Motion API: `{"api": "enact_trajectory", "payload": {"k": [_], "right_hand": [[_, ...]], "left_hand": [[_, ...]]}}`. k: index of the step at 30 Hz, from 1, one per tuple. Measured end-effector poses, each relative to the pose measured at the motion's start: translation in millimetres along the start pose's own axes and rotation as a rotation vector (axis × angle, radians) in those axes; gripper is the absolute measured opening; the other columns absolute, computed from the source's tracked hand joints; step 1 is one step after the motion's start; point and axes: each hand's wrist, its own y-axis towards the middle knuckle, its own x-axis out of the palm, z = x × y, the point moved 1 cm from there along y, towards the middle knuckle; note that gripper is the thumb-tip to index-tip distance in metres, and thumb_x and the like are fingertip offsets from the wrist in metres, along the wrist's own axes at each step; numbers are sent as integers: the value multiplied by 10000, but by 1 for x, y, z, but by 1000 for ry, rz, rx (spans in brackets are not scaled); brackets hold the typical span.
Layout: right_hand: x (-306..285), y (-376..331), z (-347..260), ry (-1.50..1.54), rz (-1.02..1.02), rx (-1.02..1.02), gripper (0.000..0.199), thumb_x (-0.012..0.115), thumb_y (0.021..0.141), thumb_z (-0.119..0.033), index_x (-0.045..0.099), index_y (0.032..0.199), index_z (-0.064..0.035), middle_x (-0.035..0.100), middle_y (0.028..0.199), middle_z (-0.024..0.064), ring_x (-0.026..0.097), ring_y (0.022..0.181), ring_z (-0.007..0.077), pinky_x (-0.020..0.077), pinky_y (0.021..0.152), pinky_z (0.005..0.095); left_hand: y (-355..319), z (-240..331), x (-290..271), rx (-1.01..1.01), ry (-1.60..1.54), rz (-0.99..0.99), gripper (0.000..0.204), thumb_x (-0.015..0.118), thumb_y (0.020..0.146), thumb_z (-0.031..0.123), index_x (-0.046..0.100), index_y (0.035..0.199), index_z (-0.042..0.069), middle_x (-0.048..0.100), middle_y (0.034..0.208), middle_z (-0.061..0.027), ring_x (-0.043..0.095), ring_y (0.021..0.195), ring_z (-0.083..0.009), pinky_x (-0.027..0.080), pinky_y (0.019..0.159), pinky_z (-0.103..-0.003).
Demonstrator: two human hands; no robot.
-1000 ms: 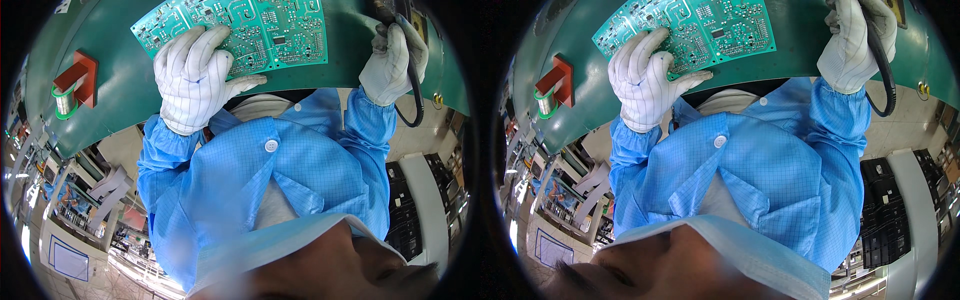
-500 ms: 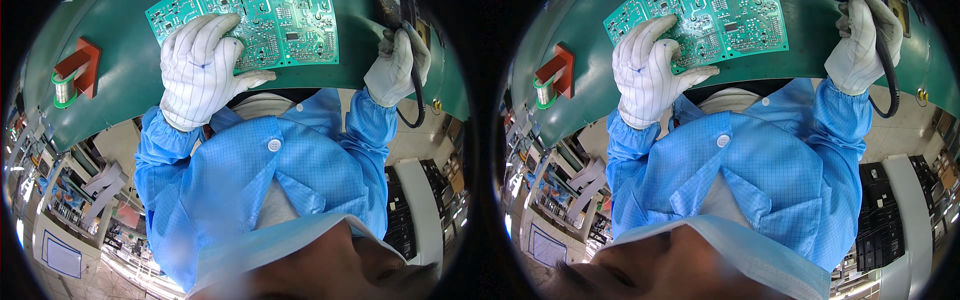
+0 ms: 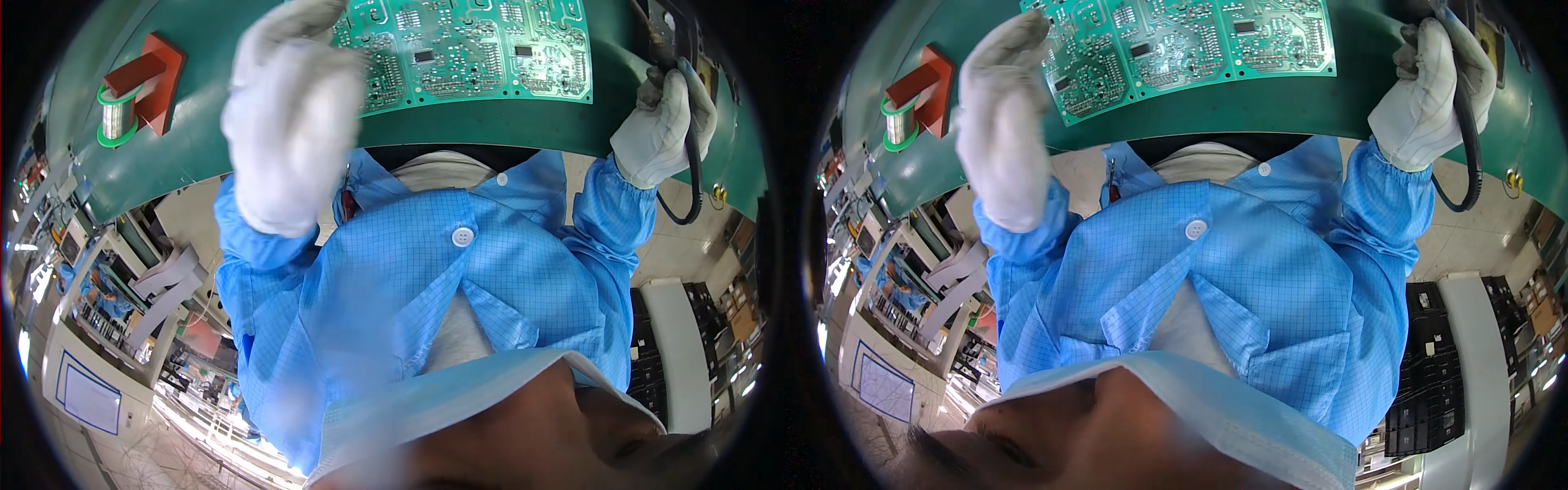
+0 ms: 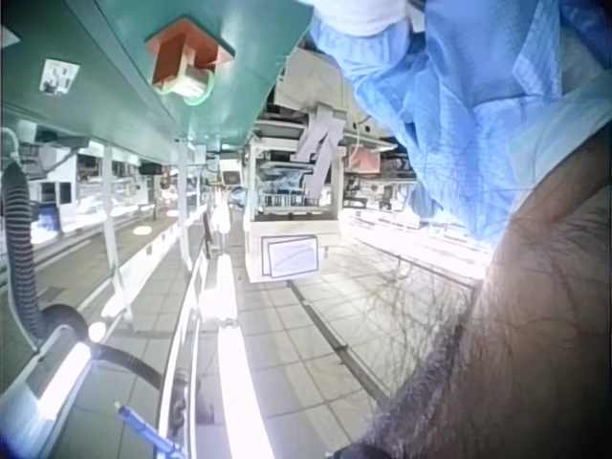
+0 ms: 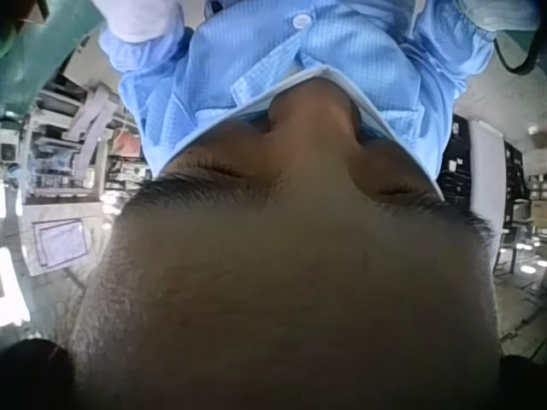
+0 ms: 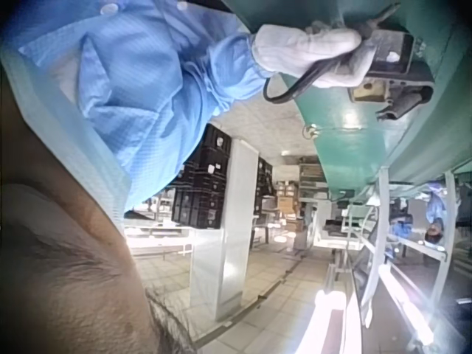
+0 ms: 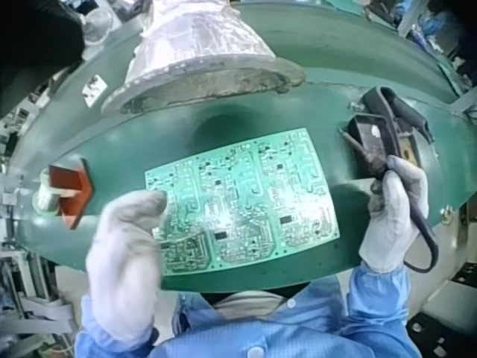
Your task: Soldering electronic components onto a printed circuit board.
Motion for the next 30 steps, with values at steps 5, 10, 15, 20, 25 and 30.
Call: {"api": "enact_trajectory", "payload": {"k": [5, 10, 15, 20, 25, 30], "right_hand": [[-5, 5, 7, 7, -28, -30, 240, 662, 897, -125, 611, 1045, 56, 671, 749, 163, 590, 563, 112, 456, 516, 209], [-3, 4, 13, -17, -46, -66, 282, 674, 885, -165, 625, 1033, 69, 673, 738, 164, 579, 530, 112, 452, 489, 211], [-5, 4, 12, -63, -26, -38, 285, 672, 886, -163, 624, 1042, 71, 677, 745, 165, 575, 531, 109, 449, 494, 203], [-6, 4, 12, -58, 4, -44, 291, 679, 884, -163, 622, 1047, 70, 678, 748, 166, 572, 531, 105, 437, 494, 196], [-2, 4, 11, -40, -1, -53, 289, 680, 884, -158, 619, 1056, 67, 678, 752, 167, 576, 539, 104, 438, 501, 196], [-3, 4, 11, -61, -9, -63, 280, 677, 888, -154, 617, 1060, 59, 679, 760, 169, 583, 546, 109, 449, 512, 201]], "left_hand": [[23, -2, -52, -191, 451, -158, 333, 432, 1033, 258, 645, 967, 10, 679, 974, -26, 591, 673, -96, 451, 559, -258], [76, -54, -54, -93, 419, -19, 119, 597, 893, 58, 587, 975, -28, 627, 990, -134, 594, 805, -129, 501, 690, -233], [79, -86, -61, 484, 575, -67, 260, 568, 999, 265, 570, 870, 40, 597, 723, -5, 496, 596, -93, 397, 536, -239], [77, -86, -61, 278, 380, -4, 248, 601, 985, 249, 569, 878, 28, 600, 731, -19, 512, 609, -102, 424, 572, -257], [83, -89, -65, 374, 433, -15, 249, 608, 980, 249, 575, 893, 19, 595, 722, -21, 516, 614, -105, 422, 570, -259], [83, -89, -66, 560, 662, -33, 249, 621, 974, 259, 605, 960, 10, 600, 726, -28, 540, 639, -117, 432, 587, -261]]}}
